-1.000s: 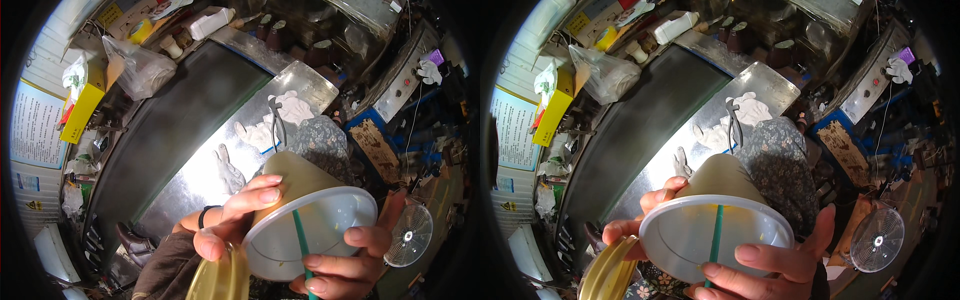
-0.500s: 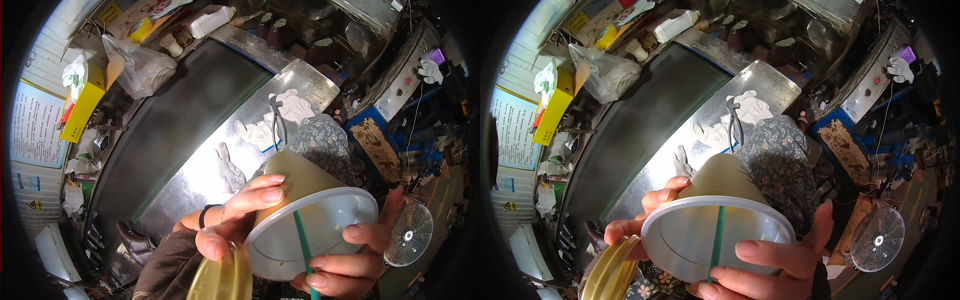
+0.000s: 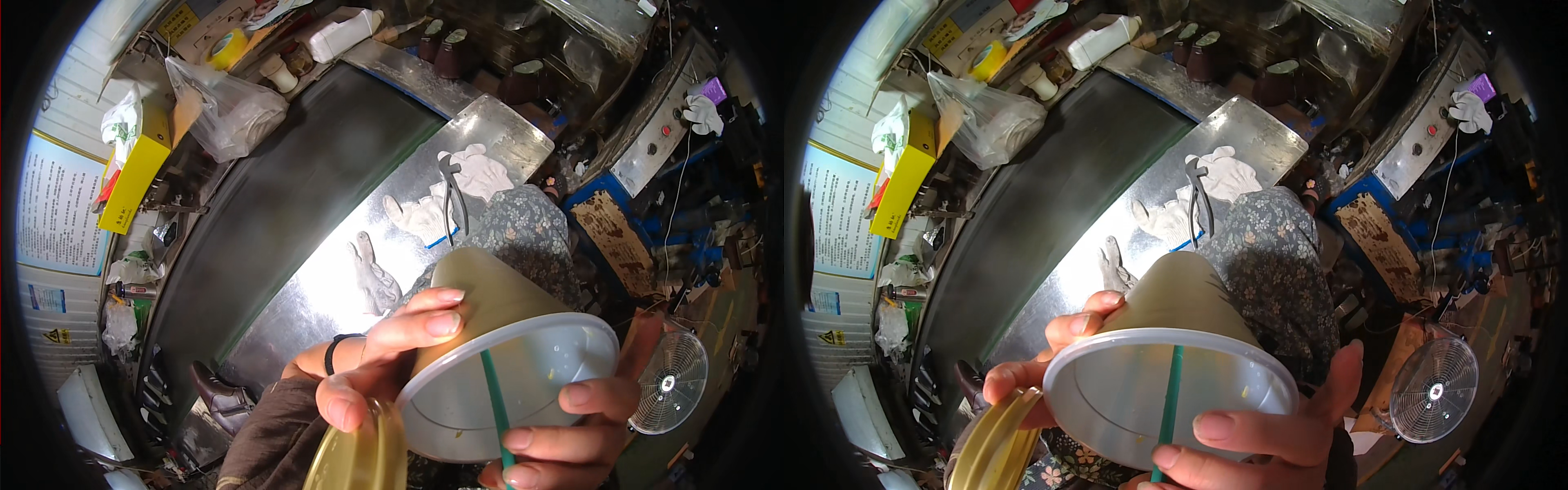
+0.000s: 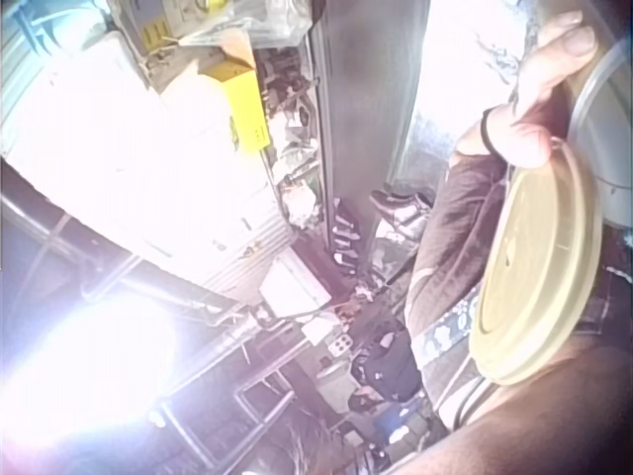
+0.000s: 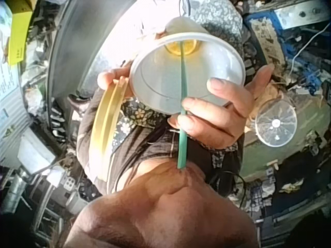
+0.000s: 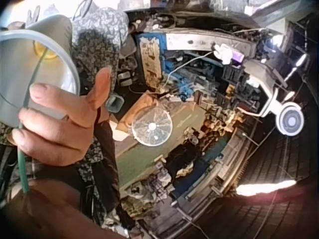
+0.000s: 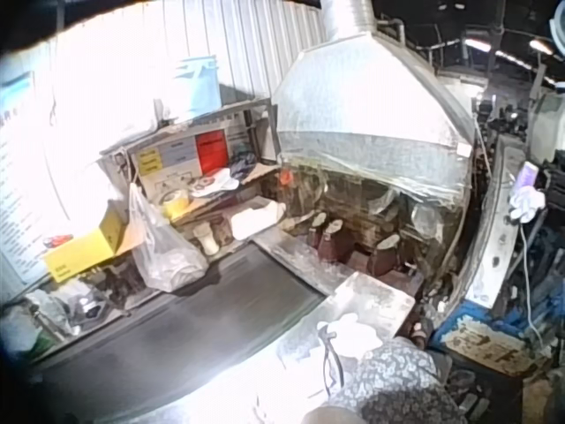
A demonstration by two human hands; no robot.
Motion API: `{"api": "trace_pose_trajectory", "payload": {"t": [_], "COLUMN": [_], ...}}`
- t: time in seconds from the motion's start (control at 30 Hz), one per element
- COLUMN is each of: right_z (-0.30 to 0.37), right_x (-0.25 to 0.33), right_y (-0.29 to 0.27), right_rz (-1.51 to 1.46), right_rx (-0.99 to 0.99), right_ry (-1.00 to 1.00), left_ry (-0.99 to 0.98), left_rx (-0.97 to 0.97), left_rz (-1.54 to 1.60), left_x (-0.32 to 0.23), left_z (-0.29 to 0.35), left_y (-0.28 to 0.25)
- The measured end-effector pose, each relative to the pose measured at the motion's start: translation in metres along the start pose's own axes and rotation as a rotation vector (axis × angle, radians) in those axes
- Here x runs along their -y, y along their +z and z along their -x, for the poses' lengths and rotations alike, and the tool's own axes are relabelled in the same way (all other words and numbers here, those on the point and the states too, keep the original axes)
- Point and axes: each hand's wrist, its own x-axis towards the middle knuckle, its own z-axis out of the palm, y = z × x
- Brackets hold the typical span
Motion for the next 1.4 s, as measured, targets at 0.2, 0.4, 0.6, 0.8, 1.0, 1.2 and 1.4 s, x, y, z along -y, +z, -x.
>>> {"api": "trace_pose_trajectory", "payload": {"t": [0.2,0.4,0.6,0.8,1.0,1.2,1.4], "right_z": [0.001,-0.004,-0.003,0.0,-0.007,-0.018,-0.019], "right_x": [-0.005,-0.003,0.0,0.004,-0.007,-0.023,-0.027], "right_y": [-0.004,-0.013,-0.015,-0.016,0.003,-0.015,-0.026], "right_rz": [0.029,0.017,-0.003,0.003,0.056,0.038,0.157], "right_rx": [-0.006,0.096,0.095,0.131,-0.017,0.139,0.221], "right_ry": [-0.019,-0.031,-0.002,0.073,0.018,-0.095,-0.083], "left_ry": [0.017,-0.001,0.045,-0.007,0.025,-0.038,-0.387], "left_rx": [0.127,0.212,0.116,-0.008,-0.092,0.022,0.038], "left_rz": [-0.001,-0.033,-0.005,0.02,0.001,-0.07,-0.01], "left_x": [0.007,0.005,0.009,-0.004,0.01,0.017,0.006], "left_z": [0.008,0.01,0.017,0.003,0.006,0.013,0.027], "left_y": [-0.016,-0.025,-0.015,-0.003,0.005,-0.015,-0.021]}}
